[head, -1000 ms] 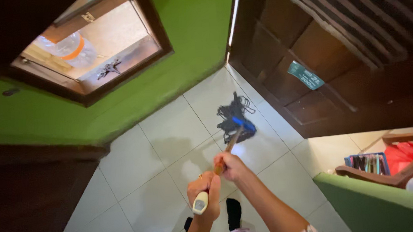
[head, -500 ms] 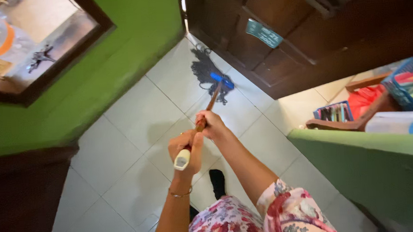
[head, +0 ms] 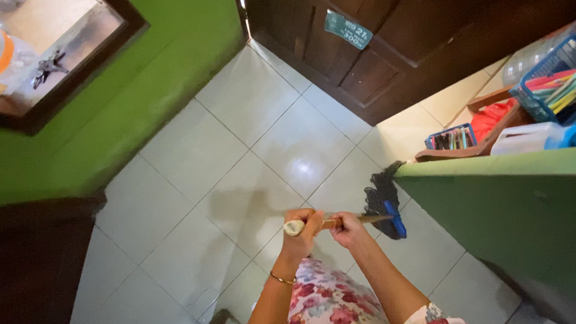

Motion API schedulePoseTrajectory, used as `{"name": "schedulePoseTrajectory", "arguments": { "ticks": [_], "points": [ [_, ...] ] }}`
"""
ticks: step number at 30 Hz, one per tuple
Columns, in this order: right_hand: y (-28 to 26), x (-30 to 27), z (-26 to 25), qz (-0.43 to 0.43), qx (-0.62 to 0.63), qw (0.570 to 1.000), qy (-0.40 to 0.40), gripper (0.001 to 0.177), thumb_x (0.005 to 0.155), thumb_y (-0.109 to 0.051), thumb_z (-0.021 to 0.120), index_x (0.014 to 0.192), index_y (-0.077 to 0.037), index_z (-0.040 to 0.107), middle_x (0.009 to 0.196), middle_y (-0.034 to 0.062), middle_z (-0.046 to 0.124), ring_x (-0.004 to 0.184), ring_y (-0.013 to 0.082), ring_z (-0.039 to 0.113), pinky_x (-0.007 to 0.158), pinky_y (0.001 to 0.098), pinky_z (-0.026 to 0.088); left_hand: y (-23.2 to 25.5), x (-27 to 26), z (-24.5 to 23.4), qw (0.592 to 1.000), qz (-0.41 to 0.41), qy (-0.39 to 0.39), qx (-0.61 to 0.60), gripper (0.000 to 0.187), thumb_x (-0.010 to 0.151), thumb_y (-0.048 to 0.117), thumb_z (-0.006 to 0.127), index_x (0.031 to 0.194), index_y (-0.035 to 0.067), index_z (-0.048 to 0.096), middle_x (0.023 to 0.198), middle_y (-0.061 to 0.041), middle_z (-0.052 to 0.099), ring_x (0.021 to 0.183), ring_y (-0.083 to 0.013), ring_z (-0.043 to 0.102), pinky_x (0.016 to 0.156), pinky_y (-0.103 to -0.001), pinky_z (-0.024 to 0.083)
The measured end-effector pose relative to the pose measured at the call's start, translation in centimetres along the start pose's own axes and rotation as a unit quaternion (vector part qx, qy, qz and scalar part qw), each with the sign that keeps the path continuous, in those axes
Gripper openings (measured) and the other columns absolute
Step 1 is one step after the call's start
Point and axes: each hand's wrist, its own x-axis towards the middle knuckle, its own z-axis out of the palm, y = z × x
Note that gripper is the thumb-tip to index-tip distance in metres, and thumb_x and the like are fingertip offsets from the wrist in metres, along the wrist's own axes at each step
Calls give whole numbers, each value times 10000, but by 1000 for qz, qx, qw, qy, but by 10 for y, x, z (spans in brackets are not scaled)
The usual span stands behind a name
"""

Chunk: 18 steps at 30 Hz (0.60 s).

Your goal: The person mops the tiled floor of a hallway and near doorways using a wet mop, moving a plastic stool aside to reach the floor underneath it.

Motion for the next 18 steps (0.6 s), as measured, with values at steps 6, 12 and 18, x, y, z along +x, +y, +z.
{"name": "schedulePoseTrajectory", "arguments": {
  "ticks": [6, 12, 18],
  "points": [
    [71, 28, 31, 31, -1, 998, -46, 267, 873, 26, 556, 638, -84, 494, 591, 50, 514, 527, 173, 532, 506, 279, 473, 60, -67, -40, 997, 27, 41, 55, 424, 973, 104, 608, 565, 28, 522, 525, 23, 493, 492, -57, 397, 449, -293, 279],
    [134, 33, 85, 88, -171, 940, -282, 264, 852, -8, 568, 625, -99, 468, 539, 32, 501, 475, 168, 507, 483, 291, 462, 97, -164, -27, 955, 213, 99, 179, 372, 968, 3, 593, 633, 7, 430, 577, -29, 436, 512, -116, 348, 505, -315, 272],
    [180, 2, 72, 77, -137, 961, -229, 198, 912, -10, 585, 754, -102, 507, 615, 17, 532, 527, 124, 520, 545, 280, 483, 66, -222, -5, 923, 281, 148, 219, 393, 936, -27, 639, 643, 29, 383, 587, -62, 420, 530, -166, 376, 524, -317, 302]
  ]
}}
